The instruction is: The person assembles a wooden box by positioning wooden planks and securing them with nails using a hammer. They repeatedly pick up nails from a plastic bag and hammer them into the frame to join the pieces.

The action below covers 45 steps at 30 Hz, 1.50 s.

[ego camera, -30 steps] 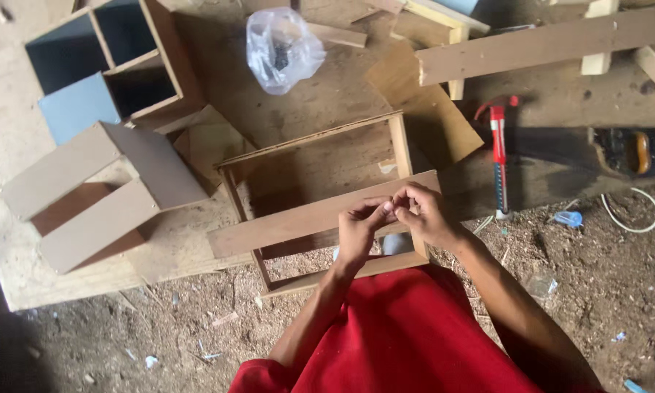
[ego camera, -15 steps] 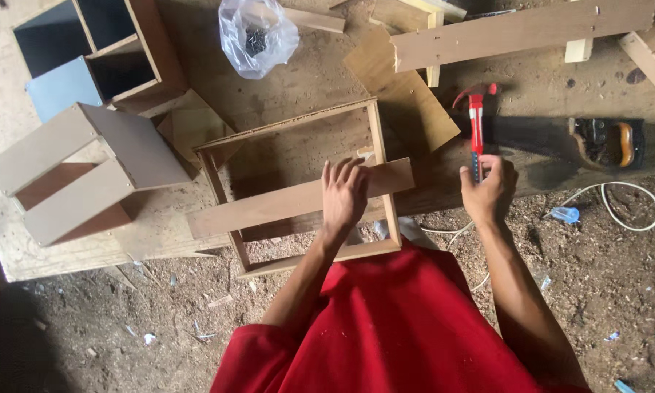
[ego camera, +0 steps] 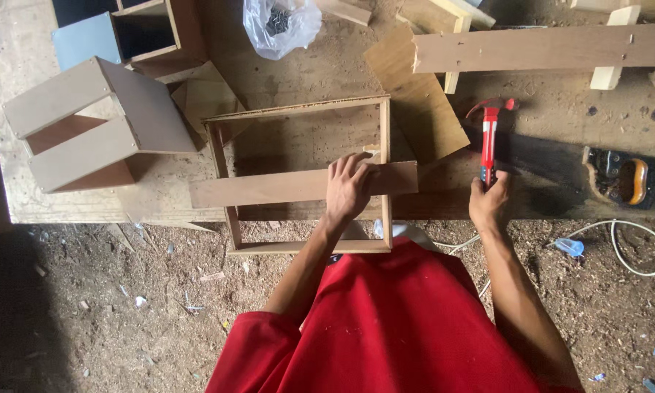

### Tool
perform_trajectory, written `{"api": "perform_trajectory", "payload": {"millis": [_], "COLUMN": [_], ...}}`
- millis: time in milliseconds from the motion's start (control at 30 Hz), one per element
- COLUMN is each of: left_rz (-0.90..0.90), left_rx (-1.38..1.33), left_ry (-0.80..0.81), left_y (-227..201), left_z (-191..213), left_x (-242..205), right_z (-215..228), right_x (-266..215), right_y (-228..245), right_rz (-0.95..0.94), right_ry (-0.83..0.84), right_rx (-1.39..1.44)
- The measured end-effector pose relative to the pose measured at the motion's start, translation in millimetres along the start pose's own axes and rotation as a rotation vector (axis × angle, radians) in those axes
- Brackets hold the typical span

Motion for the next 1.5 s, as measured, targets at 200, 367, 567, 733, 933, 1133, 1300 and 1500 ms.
{"api": "perform_trajectory", "payload": {"millis": [200, 367, 567, 733, 933, 1133, 1300, 1500], "left_rz": [0.025, -0.046, -0.015, -0.095, -0.092, -0.101, -0.091, -0.101], "left_rx": [-0.342, -0.398, -0.303, -0.189, -0.186, -0.188, -0.205, -0.237], "left_ry": [-0.023, -0.147, -0.049, -0.02, -0.052, -0.032, -0.019, -0.026], "left_y": [-11.4, -11.2, 1.9, 3.3, -2.7, -0.2, 5.3, 8.0], "left_z": [-5.2, -17.6, -34.0, -34.3, -25.8, -30.3, -31.1, -32.5], "left_x": [4.1, 11.5, 7.4, 5.9, 7.2, 8.4, 4.7, 4.1], "right_z": [3.4, -7.3, -7.8, 10.5, 29.6, 45.3, 37.8, 36.2], "right_x": [5.0, 10.6, 5.0, -21.6, -70.0, -91.8, -118.6, -124.9], "right_y": [-29.4, -48.4, -46.2, -7.9, 48.3, 73.5, 88.7, 99.5], "right_rz": [0.207, 0.214, -0.009, 0.017, 0.229, -0.079, 0.266, 0.44], "right_ry": [-0.092, -0.056, 0.093, 0.13, 0.235, 0.539, 0.472, 0.355], "right_rx": [-0.095, 0.015, 0.12, 0.388, 0.589, 0.74, 0.465, -0.079]}}
Point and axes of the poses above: each hand's wrist, its own x-axis towards the middle knuckle, its own z-axis out of the back of the hand, y = z × x, the point moved 1 cm from there along x, towards the middle knuckle, and after that the axes turned 13 degrees about y, right-handed, at the moved point
